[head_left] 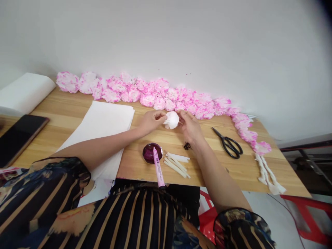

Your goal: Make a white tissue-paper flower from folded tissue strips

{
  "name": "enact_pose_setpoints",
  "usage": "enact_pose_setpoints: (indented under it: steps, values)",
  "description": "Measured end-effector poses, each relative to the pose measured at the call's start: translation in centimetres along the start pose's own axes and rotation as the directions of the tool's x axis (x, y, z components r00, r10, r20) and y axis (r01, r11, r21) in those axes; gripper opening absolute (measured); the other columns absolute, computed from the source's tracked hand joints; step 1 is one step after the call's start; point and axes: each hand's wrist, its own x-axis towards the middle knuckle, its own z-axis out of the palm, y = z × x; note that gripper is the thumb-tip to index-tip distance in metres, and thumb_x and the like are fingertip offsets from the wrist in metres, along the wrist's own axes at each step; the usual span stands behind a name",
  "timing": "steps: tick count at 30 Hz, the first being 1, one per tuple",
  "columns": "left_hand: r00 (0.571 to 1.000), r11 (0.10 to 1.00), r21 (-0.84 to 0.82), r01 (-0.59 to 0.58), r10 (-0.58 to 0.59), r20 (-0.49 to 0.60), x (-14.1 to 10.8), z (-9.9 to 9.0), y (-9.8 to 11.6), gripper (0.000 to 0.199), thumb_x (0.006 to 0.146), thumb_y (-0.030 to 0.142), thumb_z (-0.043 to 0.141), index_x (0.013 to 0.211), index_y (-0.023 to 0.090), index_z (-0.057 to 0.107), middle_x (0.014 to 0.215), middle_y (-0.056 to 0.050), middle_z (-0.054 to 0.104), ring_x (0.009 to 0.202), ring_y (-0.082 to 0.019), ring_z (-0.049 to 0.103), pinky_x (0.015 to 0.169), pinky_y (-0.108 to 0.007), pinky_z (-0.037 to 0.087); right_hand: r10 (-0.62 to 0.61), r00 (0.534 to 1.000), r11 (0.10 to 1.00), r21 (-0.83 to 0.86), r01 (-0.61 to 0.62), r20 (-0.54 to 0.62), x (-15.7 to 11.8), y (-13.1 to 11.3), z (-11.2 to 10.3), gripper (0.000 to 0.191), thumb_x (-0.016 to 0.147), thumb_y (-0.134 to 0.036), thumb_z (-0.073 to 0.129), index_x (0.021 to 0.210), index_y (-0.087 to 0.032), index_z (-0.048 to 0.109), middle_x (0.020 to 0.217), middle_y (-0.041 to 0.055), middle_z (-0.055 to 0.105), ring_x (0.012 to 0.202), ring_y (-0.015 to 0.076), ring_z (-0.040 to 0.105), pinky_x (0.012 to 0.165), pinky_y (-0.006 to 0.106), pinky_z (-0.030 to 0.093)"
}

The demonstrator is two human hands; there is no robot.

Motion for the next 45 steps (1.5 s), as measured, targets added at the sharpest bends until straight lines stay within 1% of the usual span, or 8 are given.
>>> enact_pose_setpoints:
  steps: [6, 13, 19, 22, 30, 36, 41, 45]
  values:
    - [0.993, 0.954, -0.274, 0.121, -0.117, 0.032, 0.8, -0.7, -0.1, 0.020, 0.081, 0.033, 0.064, 0.072, 0.015, 0.062, 0.066, 0.000, 0.065, 0.058, -0.009, 0.055, 0.061, -0.023, 0.045, 0.088, 0.996, 0.996, 0.005, -0.088, 0.004, 0.0, -0.8, -0.5, 0.034, 0.077, -0.052, 0.072, 0.091, -0.021, 0.072, 0.089, 0.0051, 0.075, 0.077, 0.0153, 0.068, 0.065, 0.027, 0.057]
    - [0.992, 0.933, -0.338, 0.126, -0.117, 0.046, 0.7, -0.4, -0.3, 0.022, 0.079, 0.036, 0.068, 0.075, 0.015, 0.062, 0.065, 0.001, 0.065, 0.057, -0.008, 0.054, 0.059, -0.022, 0.043, 0.091, 0.984, 0.991, -0.107, -0.075, 0.152, -0.4, -0.7, -0.3, 0.037, 0.076, -0.056, 0.072, 0.088, -0.021, 0.074, 0.089, 0.0034, 0.072, 0.077, 0.0148, 0.064, 0.069, 0.027, 0.055]
    - [0.990, 0.908, -0.395, 0.138, -0.129, 0.049, 0.8, -0.3, -0.7, 0.026, 0.084, 0.040, 0.063, 0.076, 0.015, 0.060, 0.065, 0.001, 0.063, 0.057, -0.009, 0.058, 0.057, -0.021, 0.044, 0.076, 0.985, 0.982, -0.181, -0.048, 0.155, -0.7, -1.1, 0.0, 0.030, 0.072, -0.048, 0.075, 0.083, -0.021, 0.074, 0.082, 0.0022, 0.069, 0.074, 0.0141, 0.060, 0.066, 0.026, 0.052]
    - [0.989, 0.895, -0.423, 0.145, -0.124, 0.076, 0.8, -0.3, -0.6, 0.026, 0.086, 0.041, 0.062, 0.089, 0.016, 0.062, 0.068, 0.001, 0.063, 0.058, -0.009, 0.058, 0.055, -0.020, 0.043, 0.075, 0.984, 0.974, -0.223, -0.037, 0.161, -0.8, -1.3, 0.2, 0.027, 0.071, -0.044, 0.075, 0.085, -0.021, 0.075, 0.084, 0.0024, 0.071, 0.073, 0.0137, 0.060, 0.066, 0.026, 0.051]
    - [0.999, 0.957, -0.289, 0.041, -0.031, 0.038, 0.8, -0.1, -0.4, 0.033, 0.079, 0.015, 0.063, 0.110, 0.015, 0.053, 0.071, 0.004, 0.063, 0.060, -0.009, 0.059, 0.059, -0.020, 0.046, 0.033, 0.984, 0.967, -0.254, 0.013, 0.177, -0.8, -1.0, 0.4, 0.033, 0.076, -0.049, 0.069, 0.091, -0.020, 0.074, 0.079, 0.0012, 0.068, 0.071, 0.0131, 0.058, 0.067, 0.027, 0.051]
    - [0.994, 0.990, -0.098, -0.106, 0.106, 0.000, 0.0, 0.2, -0.2, 0.034, 0.078, 0.014, 0.062, 0.110, 0.018, 0.051, 0.069, 0.006, 0.057, 0.058, -0.008, 0.053, 0.056, -0.020, 0.039, 0.030, 0.993, 0.955, -0.298, 0.005, 0.113, -0.8, -0.6, 0.7, 0.023, 0.069, -0.041, 0.071, 0.070, -0.019, 0.064, 0.064, -0.0022, 0.063, 0.059, 0.0118, 0.055, 0.061, 0.027, 0.047]
    - [0.989, 0.986, -0.074, -0.149, 0.149, 0.002, -0.4, 0.1, 0.1, 0.014, 0.087, 0.028, 0.058, 0.094, 0.019, 0.050, 0.076, 0.003, 0.059, 0.066, -0.010, 0.057, 0.061, -0.023, 0.043, -0.041, 0.998, 0.930, -0.364, 0.057, 0.053, -1.0, -0.9, 0.8, 0.020, 0.070, -0.040, 0.067, 0.068, -0.020, 0.062, 0.061, -0.0025, 0.061, 0.058, 0.0125, 0.054, 0.061, 0.027, 0.045]
    - [0.990, 0.989, 0.034, -0.141, 0.140, 0.017, -0.7, 0.0, 0.7, 0.026, 0.089, 0.042, 0.059, 0.083, 0.018, 0.053, 0.079, 0.000, 0.061, 0.068, -0.011, 0.057, 0.062, -0.024, 0.043, -0.166, 0.986, 0.857, -0.494, 0.148, 0.008, -1.4, -1.2, 1.0, 0.023, 0.074, -0.042, 0.065, 0.067, -0.020, 0.061, 0.061, -0.0023, 0.059, 0.057, 0.0120, 0.051, 0.058, 0.027, 0.039]
